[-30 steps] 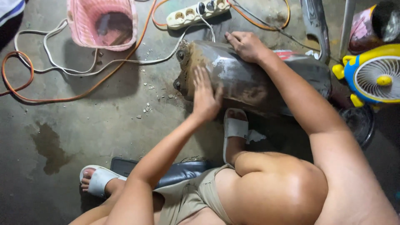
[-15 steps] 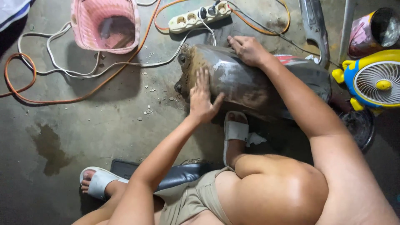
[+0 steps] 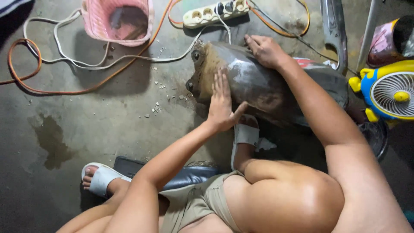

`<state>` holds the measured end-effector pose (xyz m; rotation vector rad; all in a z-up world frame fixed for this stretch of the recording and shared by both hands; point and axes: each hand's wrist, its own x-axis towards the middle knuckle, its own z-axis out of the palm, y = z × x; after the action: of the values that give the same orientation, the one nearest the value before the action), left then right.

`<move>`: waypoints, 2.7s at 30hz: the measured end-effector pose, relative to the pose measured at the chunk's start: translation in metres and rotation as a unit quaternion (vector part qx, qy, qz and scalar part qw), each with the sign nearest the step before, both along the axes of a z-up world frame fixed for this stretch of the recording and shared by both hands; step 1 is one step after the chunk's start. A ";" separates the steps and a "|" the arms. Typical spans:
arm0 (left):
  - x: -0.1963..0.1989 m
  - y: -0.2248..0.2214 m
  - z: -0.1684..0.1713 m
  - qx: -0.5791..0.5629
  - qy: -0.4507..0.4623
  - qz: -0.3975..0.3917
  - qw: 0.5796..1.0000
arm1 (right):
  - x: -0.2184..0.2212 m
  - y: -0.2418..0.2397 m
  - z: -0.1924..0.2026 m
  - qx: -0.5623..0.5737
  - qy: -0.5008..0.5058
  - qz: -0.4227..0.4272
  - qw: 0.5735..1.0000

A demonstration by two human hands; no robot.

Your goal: Hand-sanding a motorcycle fuel tank to remove old paint or smooth the surface.

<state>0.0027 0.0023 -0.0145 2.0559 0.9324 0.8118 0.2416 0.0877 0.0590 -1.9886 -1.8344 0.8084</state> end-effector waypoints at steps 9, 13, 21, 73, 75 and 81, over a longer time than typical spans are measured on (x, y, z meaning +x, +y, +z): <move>0.007 0.003 0.010 -0.064 0.065 -0.004 0.996 | 0.007 -0.001 -0.012 0.037 -0.007 0.022 0.999; 0.007 0.018 -0.008 -0.065 0.051 0.015 0.996 | 0.017 -0.003 -0.025 0.048 -0.020 0.030 0.998; 0.003 0.019 0.008 -0.115 0.086 0.014 0.990 | 0.002 -0.004 -0.004 -0.049 0.024 -0.040 0.998; 0.000 0.022 -0.004 -0.079 0.078 0.017 0.994 | 0.001 -0.006 -0.001 -0.025 0.001 -0.004 1.000; -0.003 0.014 0.002 -0.080 0.089 -0.016 0.993 | 0.003 -0.005 -0.002 -0.021 -0.008 -0.001 1.000; -0.007 0.016 -0.019 -0.036 0.101 0.043 0.993 | 0.011 -0.007 -0.016 0.014 0.004 0.032 0.999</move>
<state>-0.0046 0.0185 -0.0335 2.0751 1.1514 0.6118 0.2528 0.0803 0.0427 -1.9151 -1.9042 0.8034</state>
